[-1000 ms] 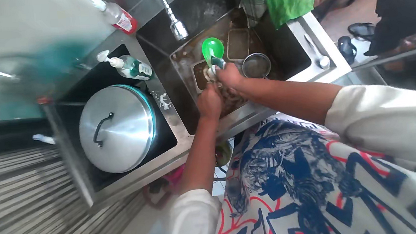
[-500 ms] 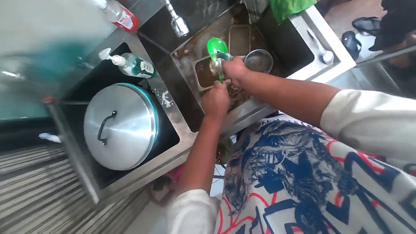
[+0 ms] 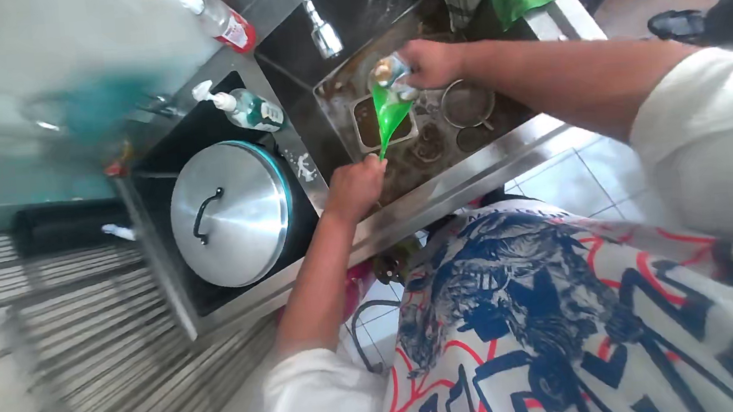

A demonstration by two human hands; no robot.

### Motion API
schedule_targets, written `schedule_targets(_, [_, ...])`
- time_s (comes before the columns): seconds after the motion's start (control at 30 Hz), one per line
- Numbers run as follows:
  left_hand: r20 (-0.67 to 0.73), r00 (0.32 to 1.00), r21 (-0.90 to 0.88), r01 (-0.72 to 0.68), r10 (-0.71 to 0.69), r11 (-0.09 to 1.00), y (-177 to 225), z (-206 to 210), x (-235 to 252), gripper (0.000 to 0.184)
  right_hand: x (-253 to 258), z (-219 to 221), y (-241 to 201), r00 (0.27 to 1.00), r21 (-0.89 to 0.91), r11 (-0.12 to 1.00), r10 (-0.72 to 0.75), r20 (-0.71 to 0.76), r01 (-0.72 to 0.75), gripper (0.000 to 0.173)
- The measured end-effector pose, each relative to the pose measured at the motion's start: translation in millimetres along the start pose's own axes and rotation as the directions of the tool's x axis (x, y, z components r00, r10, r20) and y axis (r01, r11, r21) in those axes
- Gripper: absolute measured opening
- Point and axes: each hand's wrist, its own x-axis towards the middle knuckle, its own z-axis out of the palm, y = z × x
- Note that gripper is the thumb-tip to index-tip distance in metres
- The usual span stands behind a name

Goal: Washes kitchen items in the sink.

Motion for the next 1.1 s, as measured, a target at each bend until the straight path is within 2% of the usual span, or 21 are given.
schedule_targets(0.13, [-0.027, 0.998, 0.024, -0.053, 0.054, 0.998, -16, -7, 0, 0.036, 11, -24, -37, 0.989, -0.223, 0.974, -0.010, 0.144, 0.042, 0.016])
schedule_targets(0.27, [-0.087, 0.994, 0.052, -0.067, 0.071, 0.996, -23, -5, -2, 0.036, 13, -19, -57, 0.943, -0.431, 0.896, 0.050, 0.329, 0.103, 0.017])
schedule_targets(0.37, [-0.131, 0.991, 0.056, -0.033, 0.040, 0.998, -22, -2, 2, 0.037, 13, 1, -53, 0.903, -0.468, 0.860, 0.021, 0.429, 0.202, 0.014])
schedule_targets(0.53, [-0.092, 0.996, 0.031, 0.007, -0.004, 0.999, -21, 0, 10, 0.040, 13, 27, -59, 0.859, -0.429, 0.856, -0.034, 0.511, 0.290, 0.011])
schedule_targets(0.63, [-0.090, 0.996, 0.021, 0.017, -0.016, 1.000, -22, 2, 10, 0.041, 19, 30, -63, 0.840, -0.439, 0.820, -0.091, 0.535, 0.368, 0.012])
schedule_targets(0.8, [-0.126, 0.990, 0.003, 0.069, -0.068, 0.998, -19, 0, 14, 0.040, 30, 21, -84, 0.818, -0.524, 0.754, -0.029, 0.574, 0.395, 0.022])
schedule_targets(0.93, [-0.230, 0.969, 0.006, 0.095, -0.091, 0.995, -19, -3, 17, 0.041, 36, 13, -79, 0.838, -0.521, 0.808, 0.066, 0.542, 0.274, 0.015])
schedule_targets(1.0, [-0.327, 0.943, 0.032, 0.077, -0.062, 0.997, -20, 1, 15, 0.041, 34, 6, -76, 0.856, -0.459, 0.856, 0.037, 0.515, 0.240, 0.011])
schedule_targets(1.1, [-0.416, 0.909, 0.054, 0.060, -0.032, 0.997, -23, 3, 12, 0.041, 31, -3, -71, 0.890, -0.415, 0.891, 0.029, 0.455, 0.183, 0.016])
